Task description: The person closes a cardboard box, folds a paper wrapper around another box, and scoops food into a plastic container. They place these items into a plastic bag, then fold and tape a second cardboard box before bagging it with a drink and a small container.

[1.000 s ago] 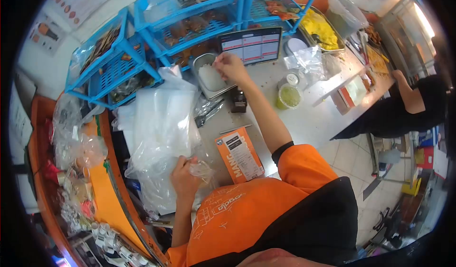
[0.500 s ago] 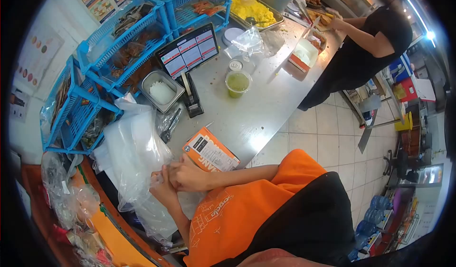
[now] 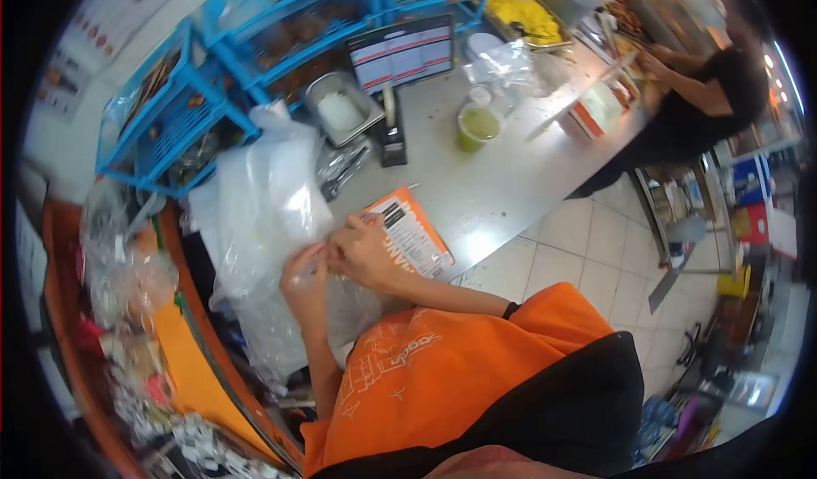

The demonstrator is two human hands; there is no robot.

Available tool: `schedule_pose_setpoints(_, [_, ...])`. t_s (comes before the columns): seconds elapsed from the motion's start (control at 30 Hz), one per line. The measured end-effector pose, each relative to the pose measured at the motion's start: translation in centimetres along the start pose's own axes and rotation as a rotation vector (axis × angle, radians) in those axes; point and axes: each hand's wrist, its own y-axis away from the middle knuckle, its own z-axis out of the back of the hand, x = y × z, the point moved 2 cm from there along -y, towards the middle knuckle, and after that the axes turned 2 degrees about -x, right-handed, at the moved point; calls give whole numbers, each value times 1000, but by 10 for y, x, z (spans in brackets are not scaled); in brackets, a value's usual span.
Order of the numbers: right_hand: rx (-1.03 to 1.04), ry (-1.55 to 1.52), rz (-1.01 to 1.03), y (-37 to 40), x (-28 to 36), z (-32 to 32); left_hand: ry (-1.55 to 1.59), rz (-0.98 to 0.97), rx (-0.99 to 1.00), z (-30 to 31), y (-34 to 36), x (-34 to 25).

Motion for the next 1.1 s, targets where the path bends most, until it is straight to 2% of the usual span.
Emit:
schedule_pose_setpoints(0.07, [-20, -7, 89, 6, 1, -8, -208, -159, -176, -4, 10, -16])
schedule_pose_setpoints(0.1, [-60, 28, 101, 7, 1, -13, -129, -198, -197, -7, 11, -21])
schedule_pose_setpoints(0.17, [-115, 47, 80, 12, -1, -17, -114, -156, -181, -7, 11, -25])
schedule_pose_setpoints(0.33, [32, 22, 31, 3, 9, -5, 61, -147, -132, -3, 3, -7])
schedule_pose_setpoints(0.4, [117, 24, 50, -5, 17, 11, 186, -55, -143, -5, 0, 1])
schedule_pose_setpoints(0.47, [233, 208, 56, -8, 18, 21, 170, -72, -189, -8, 3, 6])
schedule_pose_setpoints(0.5, [247, 190, 61, -11, 14, 22, 160, -101, -218, -9, 4, 8])
schedule_pose_setpoints(0.57, [310, -738, -573, -16, -4, 15, 181, -109, -244, -13, 7, 14])
schedule_pose_setpoints(0.6, [336, -752, -577, -17, -7, 14, 214, -130, -253, -14, 9, 14])
schedule_pose_setpoints(0.67, [335, -560, -358, -17, -9, 12, 259, -26, -261, -12, 9, 13])
schedule_pose_setpoints(0.7, [311, -494, -337, -14, -9, 11, 318, 62, -248, -11, 8, 12])
schedule_pose_setpoints(0.73, [323, -504, -338, -11, -8, 12, 311, 70, -259, -8, 6, 9])
schedule_pose_setpoints(0.8, [226, -219, -51, -10, -2, 21, 129, -68, -276, -3, 1, -2])
schedule_pose_setpoints(0.83, [238, -225, -49, -10, -3, 20, 127, -59, -286, -1, -2, -5])
schedule_pose_setpoints(0.9, [296, -239, 189, -7, 1, 18, 252, 86, -188, 0, -5, -6])
schedule_pose_setpoints(0.93, [303, -243, 189, -7, -1, 18, 251, 91, -193, 1, -5, -3])
schedule_pose_setpoints(1.0, [383, -282, 441, -7, -4, 16, 418, 233, -174, 0, -7, 5])
schedule_pose_setpoints(1.03, [385, -284, 442, -8, -7, 15, 417, 234, -176, 0, -7, 4])
schedule_pose_setpoints(1.1, [398, -214, 623, -6, -9, 12, 507, 340, -188, -1, -4, 5])
